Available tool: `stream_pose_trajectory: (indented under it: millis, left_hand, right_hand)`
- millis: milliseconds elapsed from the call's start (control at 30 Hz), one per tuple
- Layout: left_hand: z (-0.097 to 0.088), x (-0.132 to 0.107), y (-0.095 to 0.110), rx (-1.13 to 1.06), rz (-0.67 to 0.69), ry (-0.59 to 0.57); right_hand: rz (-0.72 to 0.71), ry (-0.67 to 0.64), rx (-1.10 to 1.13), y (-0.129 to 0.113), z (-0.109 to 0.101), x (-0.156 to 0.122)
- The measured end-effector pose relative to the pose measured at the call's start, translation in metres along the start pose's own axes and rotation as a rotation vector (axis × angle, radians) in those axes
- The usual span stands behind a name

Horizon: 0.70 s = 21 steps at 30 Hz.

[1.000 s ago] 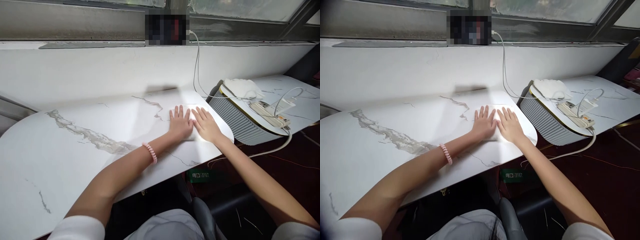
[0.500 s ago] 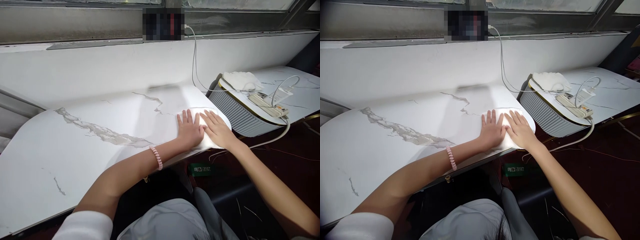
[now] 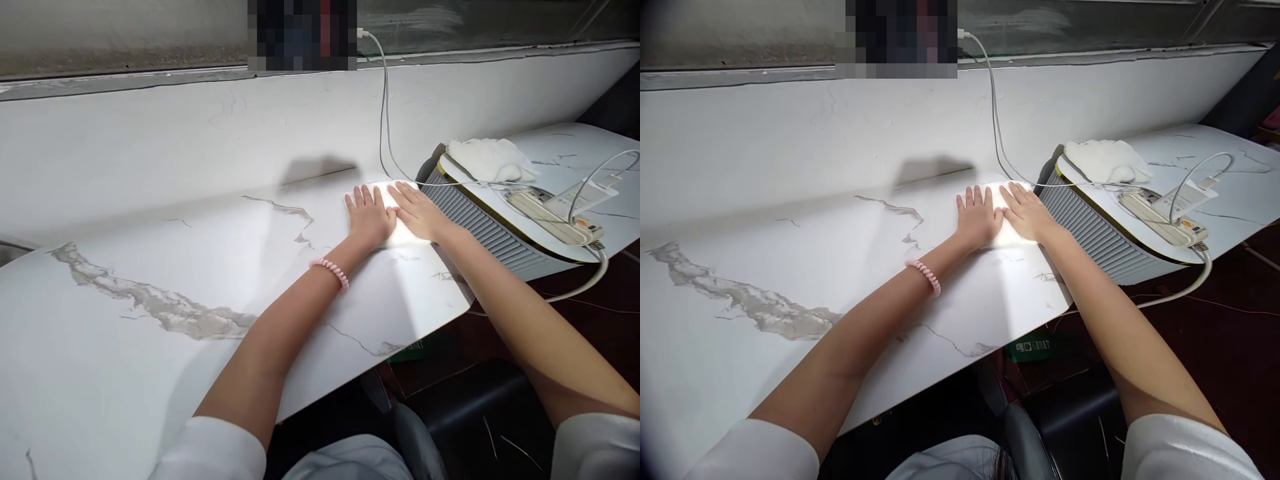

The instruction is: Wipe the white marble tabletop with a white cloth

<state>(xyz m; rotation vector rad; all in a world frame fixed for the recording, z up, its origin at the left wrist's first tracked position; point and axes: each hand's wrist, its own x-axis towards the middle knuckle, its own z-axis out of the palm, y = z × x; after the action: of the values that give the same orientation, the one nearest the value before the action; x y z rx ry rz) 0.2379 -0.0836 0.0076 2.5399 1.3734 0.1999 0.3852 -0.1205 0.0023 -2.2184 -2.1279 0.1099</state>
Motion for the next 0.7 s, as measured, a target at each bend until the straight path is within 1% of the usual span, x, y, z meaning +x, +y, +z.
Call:
stream_pose_trajectory:
  millis: [100,200,300,367,433,533,633,700]
  left_hand:
    - [-0.003,0.027,-0.011,0.012,-0.013,-0.012]
    - [-0.007,0.050,-0.024,0.025,-0.016,-0.016]
    - [-0.010,0.064,-0.037,0.025,-0.021,-0.014]
    - [-0.012,0.068,-0.042,0.024,-0.018,-0.014]
    - [-0.013,0.065,-0.045,0.027,-0.015,-0.015]
    - [-0.015,0.052,-0.046,0.033,-0.017,-0.022]
    - [-0.016,0.027,-0.048,0.042,-0.010,-0.027]
    - [-0.017,0.003,-0.050,0.045,-0.005,-0.030]
  right_hand:
    - [-0.030,0.028,0.014,0.007,0.002,0.032]
    - [-0.038,0.054,0.021,0.008,0.005,0.060]
    - [-0.047,0.071,0.027,0.006,0.008,0.080]
    - [-0.059,0.092,0.032,0.004,0.010,0.085]
    - [-0.061,0.098,0.030,0.000,0.010,0.084]
    - [-0.047,0.072,0.019,-0.012,0.008,0.071]
    - [-0.032,0.033,0.012,-0.031,0.006,0.048]
    - [-0.037,0.022,0.007,-0.047,0.005,0.027]
